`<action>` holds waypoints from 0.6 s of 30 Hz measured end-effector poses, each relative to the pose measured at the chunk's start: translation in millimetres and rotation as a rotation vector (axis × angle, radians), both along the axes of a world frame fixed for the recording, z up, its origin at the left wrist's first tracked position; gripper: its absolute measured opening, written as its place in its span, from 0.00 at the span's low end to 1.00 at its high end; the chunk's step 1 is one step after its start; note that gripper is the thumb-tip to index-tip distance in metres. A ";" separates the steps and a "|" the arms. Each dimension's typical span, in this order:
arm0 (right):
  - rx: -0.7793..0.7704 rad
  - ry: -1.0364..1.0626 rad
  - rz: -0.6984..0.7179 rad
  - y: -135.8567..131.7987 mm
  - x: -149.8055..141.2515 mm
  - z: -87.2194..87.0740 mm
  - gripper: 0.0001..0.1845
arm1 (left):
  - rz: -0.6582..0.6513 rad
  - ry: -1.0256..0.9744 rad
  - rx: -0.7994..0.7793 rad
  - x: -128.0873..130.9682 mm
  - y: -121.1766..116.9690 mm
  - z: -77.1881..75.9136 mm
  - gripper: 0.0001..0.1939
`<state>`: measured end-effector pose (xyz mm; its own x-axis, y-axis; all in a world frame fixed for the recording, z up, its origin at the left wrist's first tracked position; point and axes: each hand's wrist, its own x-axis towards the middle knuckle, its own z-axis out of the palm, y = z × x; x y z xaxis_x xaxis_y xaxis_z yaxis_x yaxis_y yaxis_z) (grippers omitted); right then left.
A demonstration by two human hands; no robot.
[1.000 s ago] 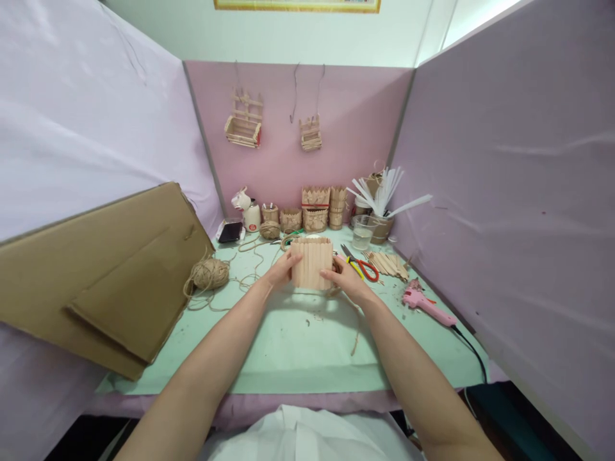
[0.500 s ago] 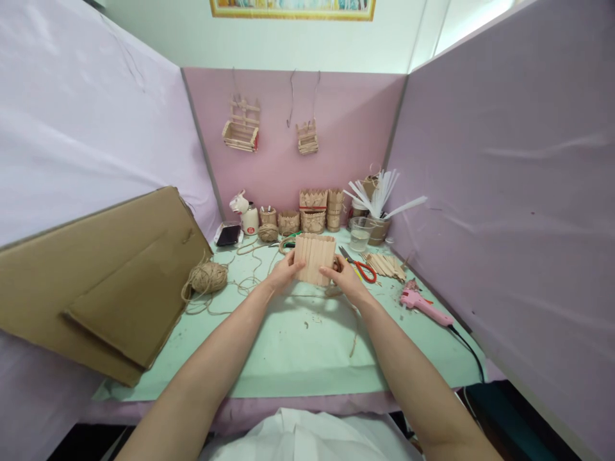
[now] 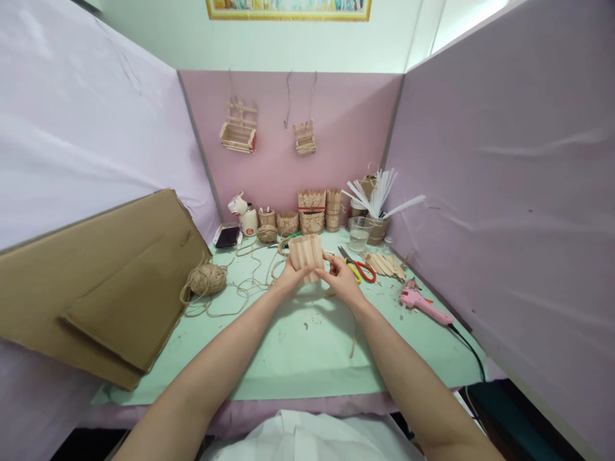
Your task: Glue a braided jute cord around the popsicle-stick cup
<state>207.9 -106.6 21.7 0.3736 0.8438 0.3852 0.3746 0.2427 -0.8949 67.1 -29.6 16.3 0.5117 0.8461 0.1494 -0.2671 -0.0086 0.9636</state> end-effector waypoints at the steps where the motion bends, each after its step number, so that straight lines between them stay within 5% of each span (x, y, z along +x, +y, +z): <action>1: 0.009 0.027 0.022 0.0 -0.8 0.5 0.22 | -0.006 -0.012 -0.026 -2.2 1.8 0.7 0.43; 9: -0.062 0.579 0.103 2.6 12.9 3.8 0.21 | -0.359 -0.097 -0.280 -22.2 14.9 -1.7 0.42; 14: -0.125 0.507 0.424 -3.9 8.2 6.5 0.24 | -0.505 -0.150 -0.263 -28.5 12.8 -0.8 0.44; 18: -0.144 0.456 0.435 -7.9 3.7 8.1 0.26 | -0.577 -0.133 -0.232 -26.1 11.2 0.6 0.44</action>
